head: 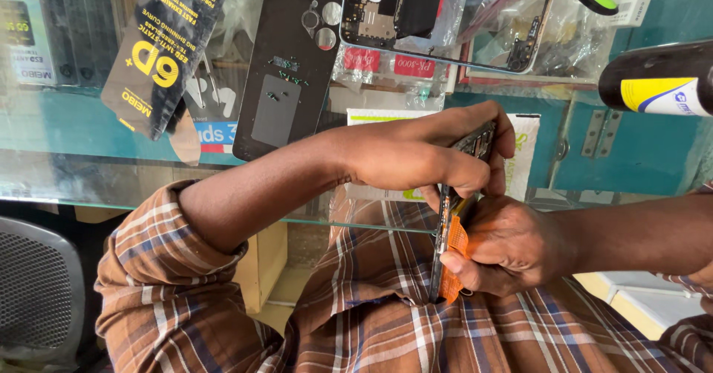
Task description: The person holds a disassembled smartphone and pours liquid from a dark bottle onto its frame and battery area, then works the liquid around the edges. They peel the old black back cover and adhesive away from the phone body by hand, continuing to apply liquid around the frame.
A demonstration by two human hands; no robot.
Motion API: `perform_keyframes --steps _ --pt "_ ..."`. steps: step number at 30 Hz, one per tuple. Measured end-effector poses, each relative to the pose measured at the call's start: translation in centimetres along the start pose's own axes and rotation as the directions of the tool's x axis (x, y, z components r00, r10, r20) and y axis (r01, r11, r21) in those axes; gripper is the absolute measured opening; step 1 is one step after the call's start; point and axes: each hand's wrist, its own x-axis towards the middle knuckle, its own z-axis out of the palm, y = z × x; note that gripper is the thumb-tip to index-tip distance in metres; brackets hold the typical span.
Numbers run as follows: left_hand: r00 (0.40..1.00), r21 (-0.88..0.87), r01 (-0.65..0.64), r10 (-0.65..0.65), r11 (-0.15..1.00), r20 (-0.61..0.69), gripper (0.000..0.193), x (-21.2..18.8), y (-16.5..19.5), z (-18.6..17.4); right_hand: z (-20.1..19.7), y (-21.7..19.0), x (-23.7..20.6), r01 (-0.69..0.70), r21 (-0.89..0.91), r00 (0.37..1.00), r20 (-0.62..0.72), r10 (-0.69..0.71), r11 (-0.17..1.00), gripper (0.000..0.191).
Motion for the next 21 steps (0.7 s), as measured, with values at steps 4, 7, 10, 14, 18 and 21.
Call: perform_keyframes --steps 4,7,10,14,18,21 --pt "1.000 0.001 -0.024 0.024 1.000 0.005 0.044 -0.1 0.0 -0.3 0.0 -0.1 0.1 -0.008 0.010 1.000 -0.009 0.008 1.000 0.023" --pt "0.998 -0.027 -0.055 0.056 0.998 0.026 0.041 -0.1 -0.1 -0.4 -0.2 -0.3 0.3 -0.018 0.013 1.000 0.014 0.018 1.000 0.023" --pt "0.997 -0.041 -0.069 0.070 0.997 0.027 0.040 0.0 -0.3 -0.4 -0.4 -0.4 0.6 -0.025 0.001 0.999 0.031 0.025 1.000 0.024" --pt "0.990 -0.052 -0.137 0.139 0.989 0.032 0.040 -0.1 -0.5 0.0 -0.6 -0.5 0.9 -0.023 0.013 0.998 0.066 0.022 1.000 0.022" --pt "0.987 -0.028 -0.155 0.156 0.988 0.049 0.040 -0.2 -0.5 -0.3 -0.6 -0.4 1.1 -0.044 0.032 0.996 0.084 0.041 0.999 0.026" --pt "0.980 -0.017 -0.190 0.190 0.982 0.064 0.039 -0.3 -0.5 -0.5 -0.5 -0.4 1.1 -0.040 0.020 0.995 0.090 0.038 0.999 0.028"
